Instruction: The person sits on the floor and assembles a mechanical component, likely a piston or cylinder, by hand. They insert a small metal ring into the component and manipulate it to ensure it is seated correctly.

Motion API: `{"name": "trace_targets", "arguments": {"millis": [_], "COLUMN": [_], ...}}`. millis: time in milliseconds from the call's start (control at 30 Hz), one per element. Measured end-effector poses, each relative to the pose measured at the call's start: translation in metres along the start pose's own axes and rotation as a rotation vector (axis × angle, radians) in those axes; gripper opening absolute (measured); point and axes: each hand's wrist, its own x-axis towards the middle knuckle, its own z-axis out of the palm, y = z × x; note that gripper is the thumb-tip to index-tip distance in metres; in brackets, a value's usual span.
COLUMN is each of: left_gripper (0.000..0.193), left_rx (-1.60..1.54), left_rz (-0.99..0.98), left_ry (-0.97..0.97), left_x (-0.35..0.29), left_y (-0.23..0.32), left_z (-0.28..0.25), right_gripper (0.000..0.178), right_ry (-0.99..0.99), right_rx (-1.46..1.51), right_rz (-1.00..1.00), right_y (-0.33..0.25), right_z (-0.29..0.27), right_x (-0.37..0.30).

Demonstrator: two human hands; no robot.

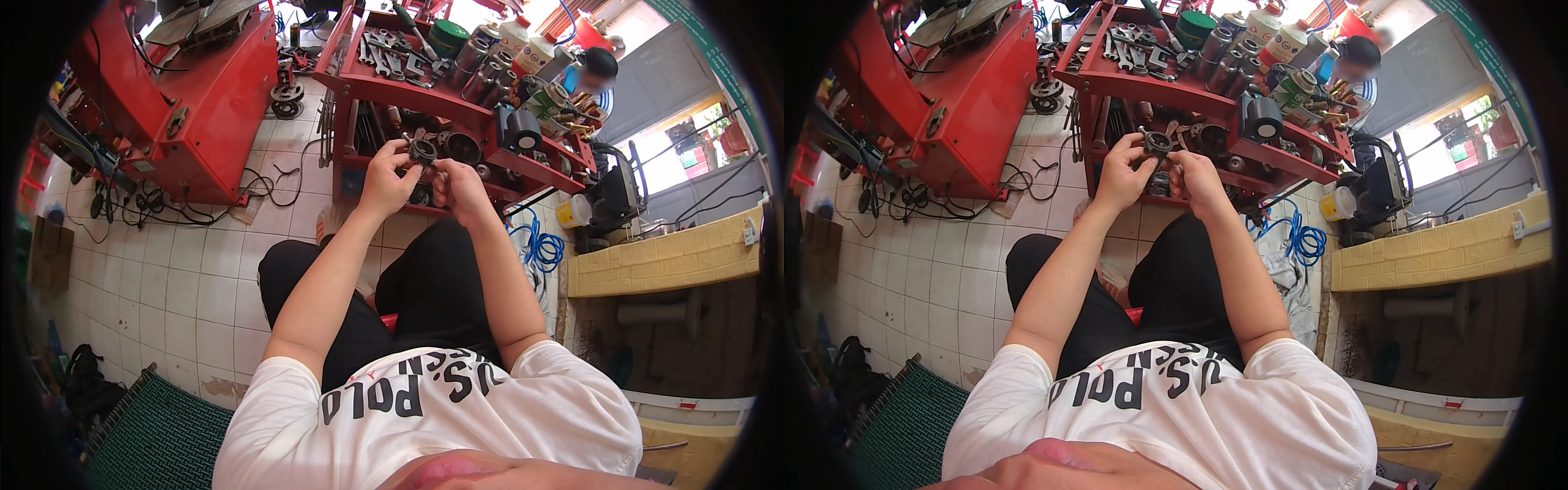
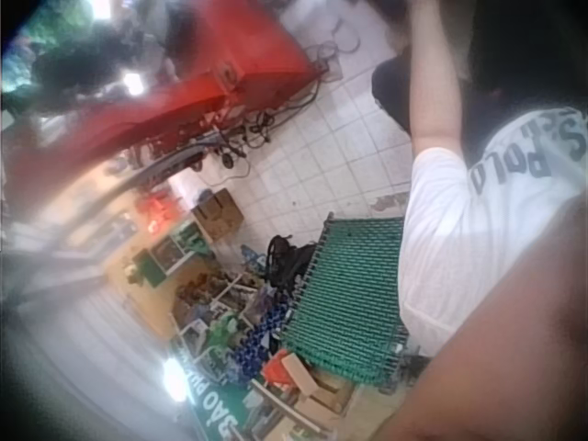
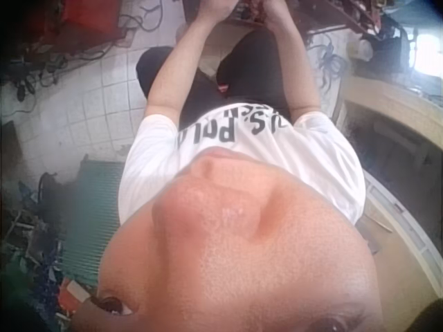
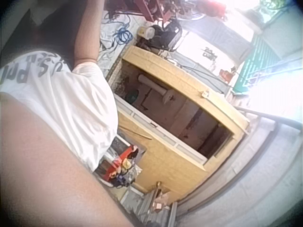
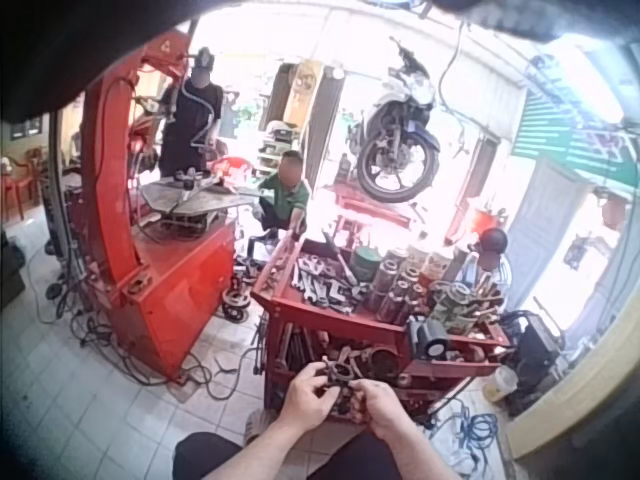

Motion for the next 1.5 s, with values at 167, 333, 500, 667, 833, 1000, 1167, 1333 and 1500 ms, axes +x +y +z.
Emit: {"name": "trace_targets", "arguments": {"millis": [167, 333, 500, 667, 833, 1000, 1167, 1333, 1500], "left_gripper": [0.021, 0.017, 0.010, 0.009, 0.014, 0.014, 0.012, 0.009, 0.010], "left_rx": [0.003, -0.070, -0.435, -0.901, -0.806, -0.853, -0.975, -1.046, -1.075], "left_rz": [-0.015, -0.021, -0.108, -0.268, -0.387, -0.373, -0.478, -0.548, -0.585], "left_ry": [-0.014, -0.022, 0.049, 0.167, 0.154, 0.152, 0.194, 0.249, 0.199], "left_x": [0.000, 0.000, -0.002, 0.006, 0.005, 0.004, 0.003, 0.001, -0.001], "left_y": [0.000, -0.003, -0.018, 0.007, -0.002, 0.002, 0.001, -0.007, -0.017], "left_z": [0.000, -0.001, -0.001, 0.004, 0.010, 0.010, 0.006, 0.009, 0.012], "right_gripper": [0.027, 0.026, 0.023, 0.024, 0.024, 0.025, 0.033, 0.027, 0.040], "right_ry": [0.010, -0.013, -0.071, -0.114, -0.103, -0.109, -0.103, -0.006, 0.200], "right_rx": [-0.005, 0.083, 0.155, 0.200, 0.197, 0.181, 0.066, -0.246, -0.577], "right_rz": [-0.014, 0.001, 0.028, 0.073, 0.055, 0.044, -0.055, -0.262, -0.653], "right_y": [0.000, -0.005, -0.017, -0.025, -0.028, -0.027, -0.026, -0.022, -0.008], "right_z": [0.000, 0.000, -0.004, -0.011, -0.003, -0.004, 0.007, 0.014, 0.014], "right_x": [0.000, -0.004, -0.008, -0.014, -0.017, -0.016, -0.017, -0.017, -0.008]}}
